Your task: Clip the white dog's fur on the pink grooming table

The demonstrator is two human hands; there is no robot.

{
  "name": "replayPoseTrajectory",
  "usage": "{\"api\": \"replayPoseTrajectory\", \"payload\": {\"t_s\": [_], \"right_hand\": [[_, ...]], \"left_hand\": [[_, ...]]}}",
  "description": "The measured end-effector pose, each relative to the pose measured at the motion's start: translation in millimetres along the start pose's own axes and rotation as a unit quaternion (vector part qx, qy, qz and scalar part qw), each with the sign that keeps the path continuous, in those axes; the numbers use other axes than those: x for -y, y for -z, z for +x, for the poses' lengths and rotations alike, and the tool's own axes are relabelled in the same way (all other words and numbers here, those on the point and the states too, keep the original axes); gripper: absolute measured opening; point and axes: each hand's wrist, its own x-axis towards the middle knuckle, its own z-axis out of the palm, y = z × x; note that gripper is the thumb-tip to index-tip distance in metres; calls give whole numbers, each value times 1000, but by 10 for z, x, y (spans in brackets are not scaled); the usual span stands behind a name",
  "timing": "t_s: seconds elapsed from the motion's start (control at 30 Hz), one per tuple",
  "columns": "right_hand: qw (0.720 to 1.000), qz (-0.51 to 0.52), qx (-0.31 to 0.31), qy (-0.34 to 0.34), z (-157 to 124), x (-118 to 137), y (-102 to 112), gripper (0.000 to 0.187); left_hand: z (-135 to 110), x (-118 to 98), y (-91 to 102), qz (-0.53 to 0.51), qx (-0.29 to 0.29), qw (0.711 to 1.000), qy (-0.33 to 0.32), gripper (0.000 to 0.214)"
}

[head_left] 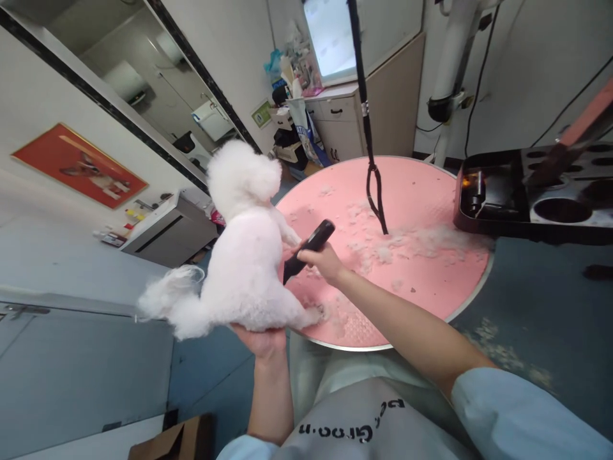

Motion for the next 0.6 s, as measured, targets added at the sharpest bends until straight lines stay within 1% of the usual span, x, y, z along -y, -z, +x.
{"api": "replayPoseTrajectory", "payload": {"t_s": [0.07, 0.1, 0.13, 0.2, 0.27, 0.33, 0.4, 0.47, 0.53, 0.6], "right_hand": [[997, 44, -52, 30, 52, 35, 25, 23], [996, 63, -59, 38, 66, 47, 25, 23], [996, 72, -49, 35, 70, 50, 21, 24], [999, 49, 7, -2, 59, 35, 25, 27], [996, -7, 64, -58, 54, 30, 56, 30], [993, -40, 79, -83, 76, 85, 92, 29], [995, -8, 79, -61, 114, 210, 89, 26], [993, 36, 109, -25, 145, 358, 25, 27], [985, 17, 170, -9, 152, 458, -71, 29], [974, -41, 221, -15, 143, 468, -139, 30]], "left_hand": [[-9, 13, 8, 11, -4, 1000, 0, 50], [-12, 18, 6, 12, -7, 1000, -4, 50], [-14, 21, 0, 9, -9, 1000, -10, 50], [-13, 22, -18, 1, -8, 1000, -22, 49], [-5, 17, -35, -2, 4, 1000, -28, 50], [6, 14, -45, -3, 23, 999, -28, 53], [18, 17, -44, -11, 38, 999, -25, 55], [26, 25, -39, -23, 43, 999, -24, 55], [30, 34, -39, -35, 48, 998, -23, 56], [33, 34, -53, -43, 69, 996, -22, 59]]}}
